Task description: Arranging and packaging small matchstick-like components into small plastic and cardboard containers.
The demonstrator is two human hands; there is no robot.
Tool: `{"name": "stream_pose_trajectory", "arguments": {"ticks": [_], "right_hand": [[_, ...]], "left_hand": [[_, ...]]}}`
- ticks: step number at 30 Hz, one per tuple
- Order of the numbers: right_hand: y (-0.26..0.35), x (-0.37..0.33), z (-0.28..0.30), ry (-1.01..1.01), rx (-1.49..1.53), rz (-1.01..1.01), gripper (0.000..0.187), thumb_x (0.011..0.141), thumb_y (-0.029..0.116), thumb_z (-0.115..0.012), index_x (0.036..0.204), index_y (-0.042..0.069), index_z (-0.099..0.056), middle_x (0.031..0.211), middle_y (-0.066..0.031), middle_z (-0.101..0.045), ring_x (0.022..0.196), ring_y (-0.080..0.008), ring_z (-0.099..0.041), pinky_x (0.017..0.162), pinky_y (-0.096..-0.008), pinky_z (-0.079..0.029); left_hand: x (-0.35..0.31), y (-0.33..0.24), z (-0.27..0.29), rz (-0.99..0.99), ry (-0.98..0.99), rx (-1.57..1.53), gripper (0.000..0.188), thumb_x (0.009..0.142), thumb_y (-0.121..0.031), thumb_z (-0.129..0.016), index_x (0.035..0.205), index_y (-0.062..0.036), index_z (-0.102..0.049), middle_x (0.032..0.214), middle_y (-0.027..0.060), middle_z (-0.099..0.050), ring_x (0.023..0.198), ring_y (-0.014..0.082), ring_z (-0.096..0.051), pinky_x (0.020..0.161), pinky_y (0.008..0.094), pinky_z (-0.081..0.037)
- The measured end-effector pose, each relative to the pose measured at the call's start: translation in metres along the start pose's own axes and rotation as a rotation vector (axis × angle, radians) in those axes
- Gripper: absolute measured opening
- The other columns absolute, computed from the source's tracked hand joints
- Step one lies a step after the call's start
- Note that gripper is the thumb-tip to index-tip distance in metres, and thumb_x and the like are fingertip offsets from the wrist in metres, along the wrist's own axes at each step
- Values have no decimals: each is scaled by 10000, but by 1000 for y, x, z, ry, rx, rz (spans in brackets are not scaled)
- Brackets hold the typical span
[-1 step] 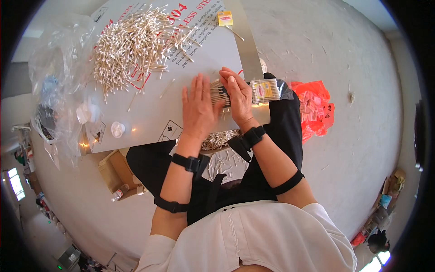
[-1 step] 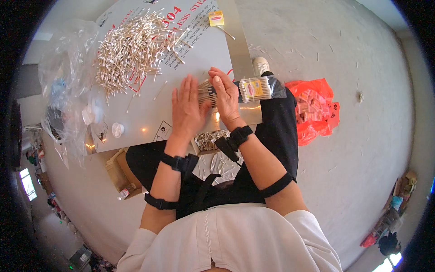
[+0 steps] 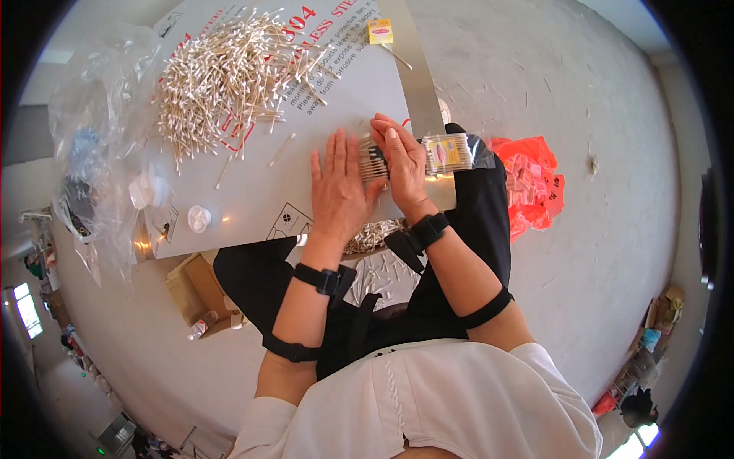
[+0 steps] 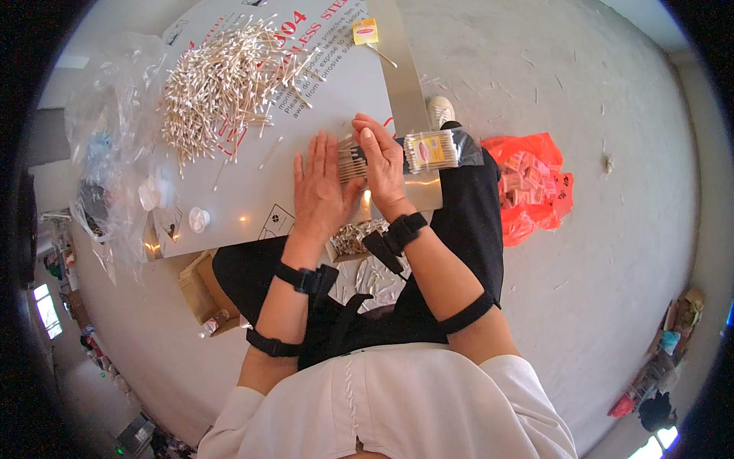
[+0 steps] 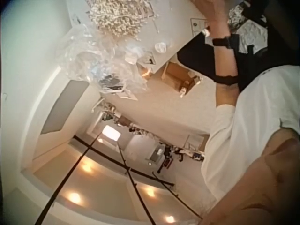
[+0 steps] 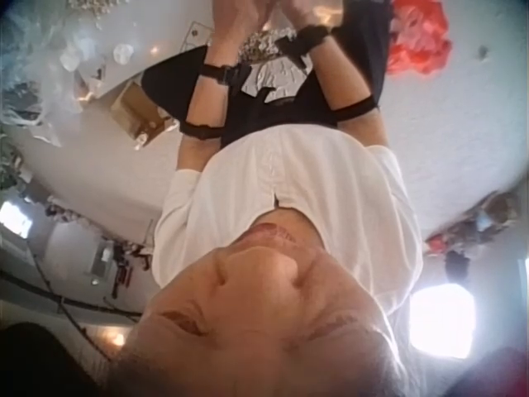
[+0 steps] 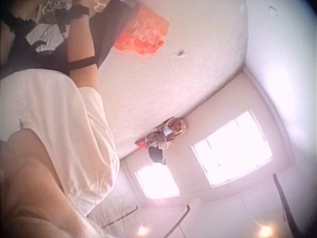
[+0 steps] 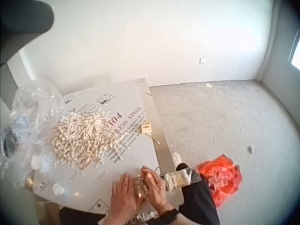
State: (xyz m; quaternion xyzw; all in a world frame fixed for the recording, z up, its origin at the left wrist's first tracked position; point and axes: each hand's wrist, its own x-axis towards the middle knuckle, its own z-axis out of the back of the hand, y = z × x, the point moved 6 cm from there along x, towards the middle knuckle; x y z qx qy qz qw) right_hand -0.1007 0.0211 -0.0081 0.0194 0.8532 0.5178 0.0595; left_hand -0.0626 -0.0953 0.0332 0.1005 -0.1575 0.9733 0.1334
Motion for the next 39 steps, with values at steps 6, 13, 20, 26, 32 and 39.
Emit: {"name": "stream_pose_trajectory", "arguments": {"ticks": [6,13,20,26,32,39], "right_hand": [[0,-1,-4,9,16,-39,408,1044,242,-467,1274,-86,-548,1372,-162,-520,1275,-224,-509,1109,-343,-404],[7,-9,-2,12,-200,93,410,1050,258,-453,1286,-62,-551,1402,-137,-504,1282,-203,-493,1100,-325,-396],[17,-1,-8,42,-403,168,250,973,156,-556,1141,-9,-639,1272,-163,-599,1196,-280,-560,1018,-346,-426],[34,22,-21,409,-1029,464,141,775,7,-620,913,13,-652,994,-155,-628,968,-350,-611,833,-403,-518],[30,36,-33,594,-1271,508,18,772,26,-598,785,21,-609,903,-154,-613,928,-351,-618,772,-412,-524],[22,54,-27,425,-1415,248,63,807,95,-641,827,58,-595,868,-99,-618,901,-321,-630,741,-427,-522]], "left_hand": [[3,11,-15,104,107,54,819,867,-437,-653,1474,7,-329,1548,212,-304,1458,338,-255,1170,560,-162],[-7,5,-18,43,130,35,846,851,-455,-653,1482,-2,-318,1558,184,-298,1469,325,-226,1173,569,-136],[-5,11,-23,119,107,43,817,879,-477,-610,1472,6,-325,1538,176,-317,1450,330,-250,1167,562,-142],[-3,11,-26,89,49,-3,814,898,-505,-574,1471,18,-327,1559,210,-275,1463,346,-228,1177,537,-138],[-2,10,-24,91,36,-42,820,912,-536,-537,1477,17,-318,1560,221,-273,1464,353,-226,1181,535,-131],[-1,10,-27,85,65,10,806,926,-505,-532,1489,16,-284,1570,219,-249,1469,351,-212,1179,537,-134]]}}
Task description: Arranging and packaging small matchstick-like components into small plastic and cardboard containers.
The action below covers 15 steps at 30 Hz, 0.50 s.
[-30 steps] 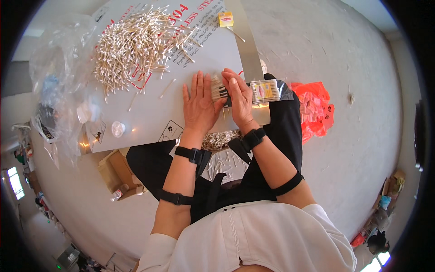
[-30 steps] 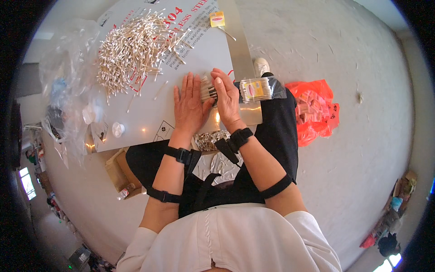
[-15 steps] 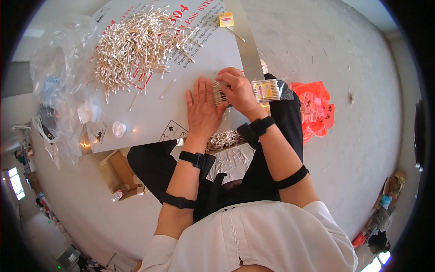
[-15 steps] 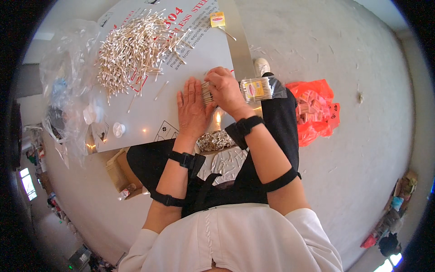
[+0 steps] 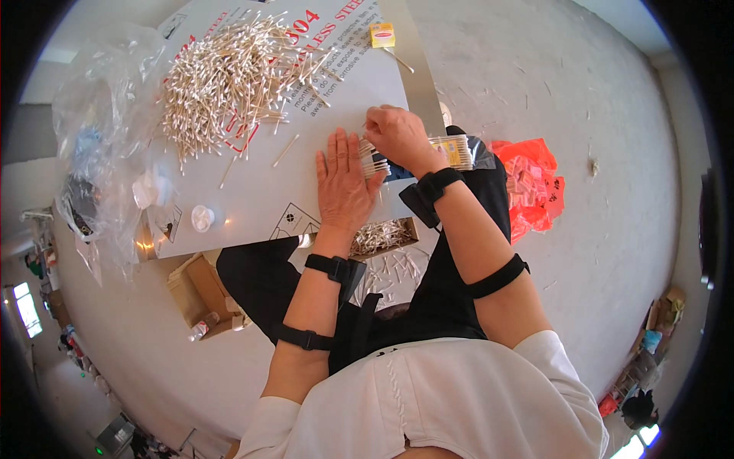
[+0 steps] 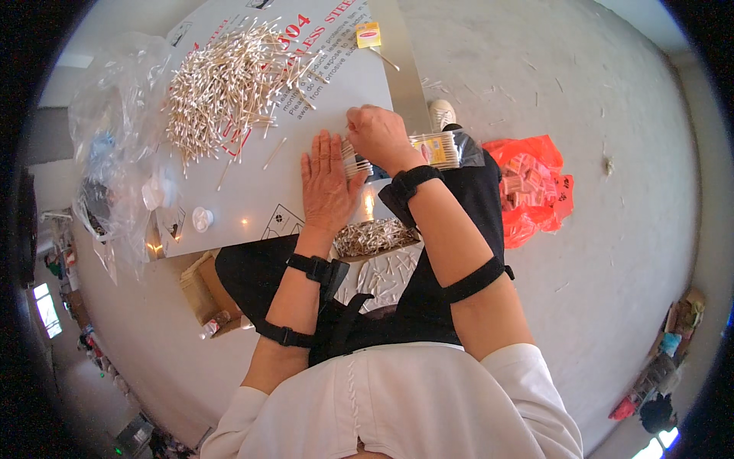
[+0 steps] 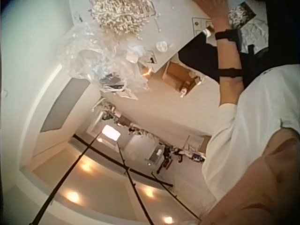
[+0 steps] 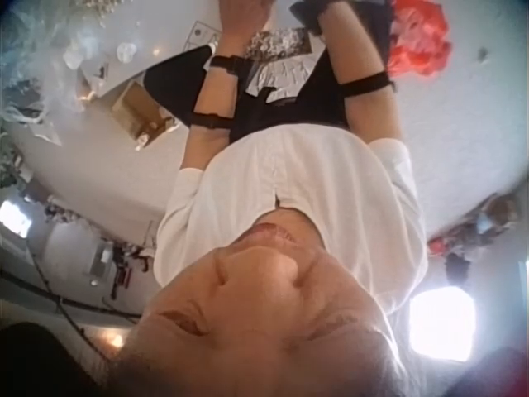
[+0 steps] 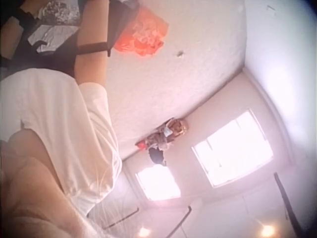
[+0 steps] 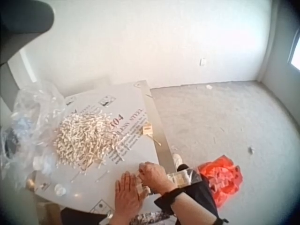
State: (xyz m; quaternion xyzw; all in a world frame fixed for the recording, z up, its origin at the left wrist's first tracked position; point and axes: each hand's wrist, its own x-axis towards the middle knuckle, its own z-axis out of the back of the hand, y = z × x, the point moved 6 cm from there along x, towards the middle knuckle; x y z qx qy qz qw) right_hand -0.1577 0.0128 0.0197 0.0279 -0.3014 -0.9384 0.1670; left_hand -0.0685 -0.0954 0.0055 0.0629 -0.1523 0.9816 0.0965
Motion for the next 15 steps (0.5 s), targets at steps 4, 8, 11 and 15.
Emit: {"name": "stream_pose_trajectory", "arguments": {"ticks": [4,8,11,15], "right_hand": [[12,-8,4,-103,115,314,79,803,105,-656,830,57,-600,871,-103,-630,896,-321,-632,744,-424,-518],[12,-4,1,-68,-23,311,66,807,100,-649,821,45,-615,859,-115,-634,885,-324,-633,749,-428,-516],[14,4,-1,82,-145,249,99,809,115,-638,781,24,-613,829,-123,-644,847,-339,-638,738,-442,-516],[18,10,4,207,-202,26,169,810,150,-626,738,-2,-609,811,-146,-670,810,-369,-642,730,-454,-516]], "left_hand": [[0,0,1,12,-7,-2,786,925,-512,-525,1477,8,-318,1565,210,-268,1468,344,-220,1180,533,-135],[0,-1,2,16,-35,-5,786,920,-517,-529,1476,1,-331,1562,205,-281,1469,337,-223,1182,529,-131],[0,-2,2,11,-29,11,789,914,-513,-538,1484,-12,-325,1568,187,-278,1472,321,-221,1184,528,-125],[0,3,4,5,19,40,788,909,-509,-546,1493,-30,-321,1573,168,-280,1474,303,-220,1184,528,-121]]}}
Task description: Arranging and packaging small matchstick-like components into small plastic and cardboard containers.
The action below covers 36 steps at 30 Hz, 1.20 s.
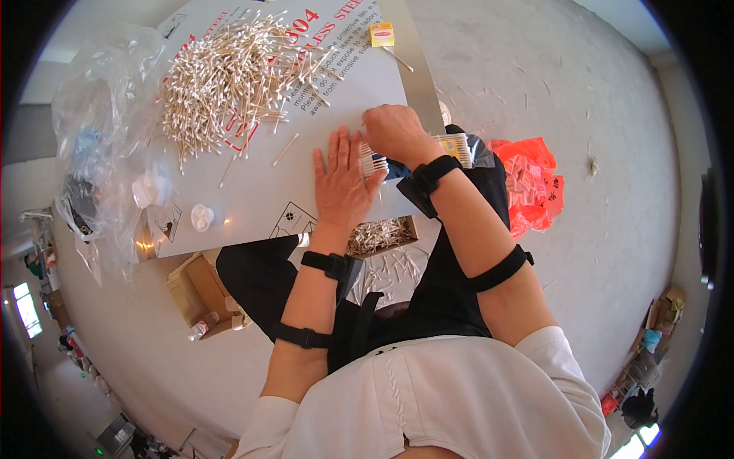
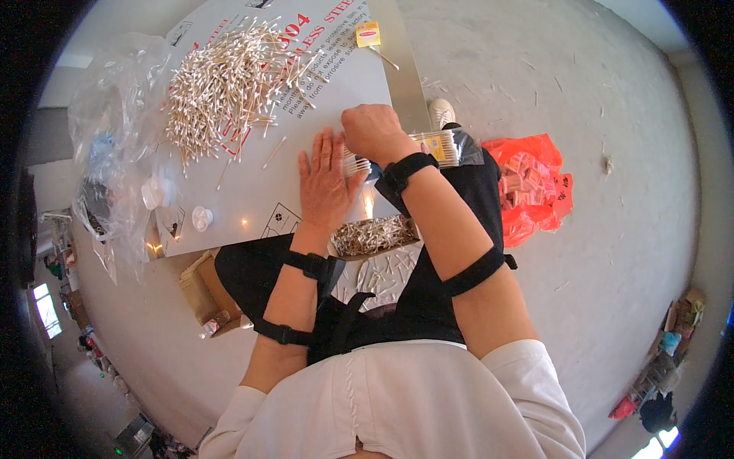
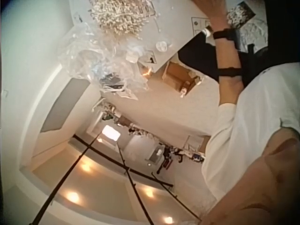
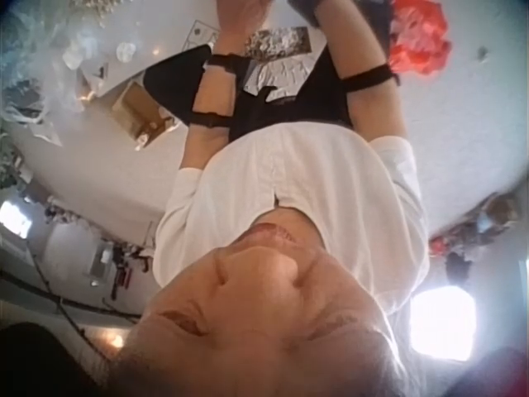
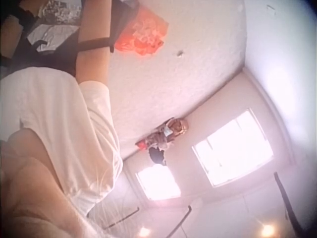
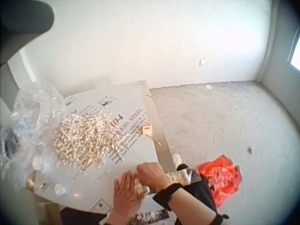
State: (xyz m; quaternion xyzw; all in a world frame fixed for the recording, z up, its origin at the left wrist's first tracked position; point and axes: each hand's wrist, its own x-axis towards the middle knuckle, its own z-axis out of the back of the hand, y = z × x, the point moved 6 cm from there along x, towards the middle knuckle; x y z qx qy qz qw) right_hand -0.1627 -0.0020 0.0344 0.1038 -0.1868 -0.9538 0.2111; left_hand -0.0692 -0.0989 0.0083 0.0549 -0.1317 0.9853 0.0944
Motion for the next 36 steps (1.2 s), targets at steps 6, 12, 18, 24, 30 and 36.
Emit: {"name": "stream_pose_trajectory", "arguments": {"ticks": [6,12,18,24,30,36], "right_hand": [[-23,-47,-10,-653,855,-78,160,908,72,-554,1001,17,-671,995,-165,-670,919,-321,-663,811,-376,-526],[-3,-69,-50,-718,1223,-122,330,1048,145,-448,1314,-35,-526,1399,-116,-503,1285,-184,-476,1109,-299,-360],[4,-66,-53,-763,1169,-141,334,1031,156,-469,1293,-40,-535,1383,-195,-529,1307,-294,-485,1103,-362,-352],[-4,-64,-55,-717,1332,-144,353,1046,172,-462,1325,-37,-522,1358,-111,-544,1256,-191,-509,1101,-318,-377],[-18,-72,-51,-623,1361,-171,326,1021,142,-514,1292,-32,-560,1323,-88,-569,1204,-167,-540,1079,-295,-397],[-23,-78,-49,-564,1341,-67,371,891,-84,-561,1259,-37,-573,1398,-105,-499,1251,-178,-512,1070,-291,-411]], "left_hand": [[-1,2,0,-109,60,-30,709,948,-430,-528,1488,-20,-324,1564,173,-292,1457,318,-257,1187,513,-130],[-1,13,13,191,-395,-836,534,1056,-307,-373,1490,-2,-313,1526,199,-338,1417,316,-327,1168,420,-249],[5,12,6,294,-442,-1119,510,1058,-310,-381,1442,25,-382,1466,197,-415,1368,291,-398,1149,412,-294],[6,23,2,312,-442,-1372,487,1044,-294,-423,1393,46,-436,1414,198,-468,1333,285,-438,1147,408,-306],[-19,41,23,287,-406,-913,395,898,-56,-599,1288,-41,-540,1335,147,-537,1263,312,-487,1068,422,-393],[-32,14,44,38,-322,-460,351,691,31,-703,1014,-85,-633,1151,101,-577,1114,325,-523,959,440,-429]]}}
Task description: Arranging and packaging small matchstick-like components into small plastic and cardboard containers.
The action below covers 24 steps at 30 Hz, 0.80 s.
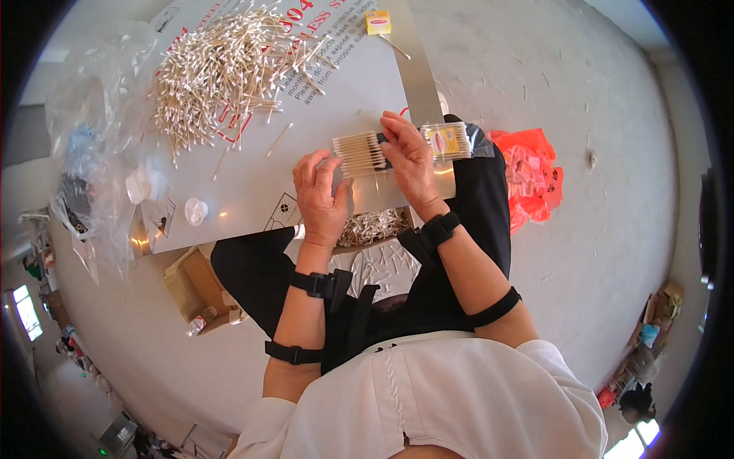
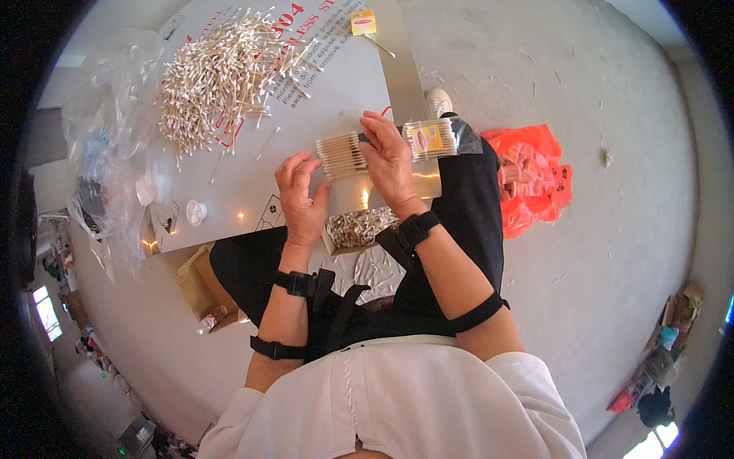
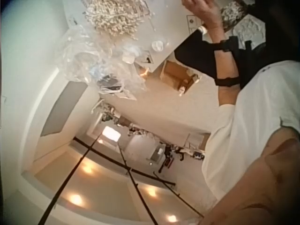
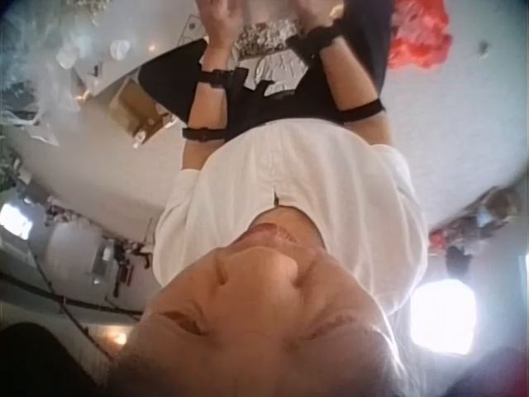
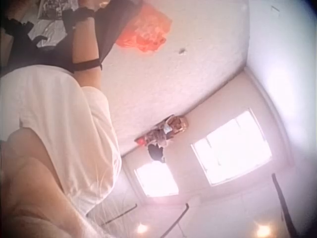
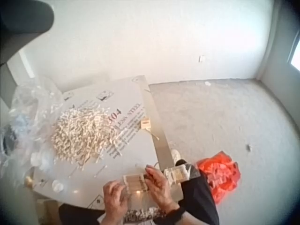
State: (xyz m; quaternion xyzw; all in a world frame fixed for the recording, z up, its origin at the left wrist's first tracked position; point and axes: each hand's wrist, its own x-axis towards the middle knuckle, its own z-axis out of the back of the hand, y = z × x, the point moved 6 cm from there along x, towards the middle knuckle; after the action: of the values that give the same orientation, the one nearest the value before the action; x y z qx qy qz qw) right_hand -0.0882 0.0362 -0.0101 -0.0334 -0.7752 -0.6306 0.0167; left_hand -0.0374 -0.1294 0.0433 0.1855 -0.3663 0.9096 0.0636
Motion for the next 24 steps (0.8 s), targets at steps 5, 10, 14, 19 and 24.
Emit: {"name": "stream_pose_trajectory", "arguments": {"ticks": [5,10,14,19,24], "right_hand": [[2,4,5,75,-19,-23,407,793,-181,-571,1177,-50,-596,1391,-101,-482,1246,-186,-518,1068,-287,-420],[20,0,10,226,-486,-6,206,753,-118,-638,922,-4,-659,1069,-69,-614,947,-174,-634,788,-295,-515],[39,-8,3,274,-671,167,131,716,-42,-678,818,28,-637,858,-109,-588,848,-287,-625,720,-372,-507],[42,-7,0,302,-775,233,121,730,54,-705,787,29,-601,834,-119,-563,841,-327,-609,728,-422,-504],[38,-6,-7,315,-972,306,105,778,80,-662,763,41,-565,836,-135,-577,834,-335,-616,720,-439,-511]], "left_hand": [[5,-4,-8,-90,47,93,264,677,-4,-744,913,-93,-665,1064,52,-590,1073,293,-529,908,415,-418],[11,2,-15,-96,80,97,207,672,-28,-759,843,-107,-675,989,26,-579,1009,273,-531,864,411,-413],[11,5,-17,-82,90,109,195,674,-43,-762,829,-113,-665,946,20,-567,993,266,-528,850,414,-405],[12,8,-20,-69,97,108,179,679,-57,-759,812,-114,-654,932,17,-566,986,264,-529,838,409,-398],[12,12,-20,-55,93,75,179,681,-61,-756,817,-111,-651,921,15,-568,965,267,-531,834,408,-399]]}}
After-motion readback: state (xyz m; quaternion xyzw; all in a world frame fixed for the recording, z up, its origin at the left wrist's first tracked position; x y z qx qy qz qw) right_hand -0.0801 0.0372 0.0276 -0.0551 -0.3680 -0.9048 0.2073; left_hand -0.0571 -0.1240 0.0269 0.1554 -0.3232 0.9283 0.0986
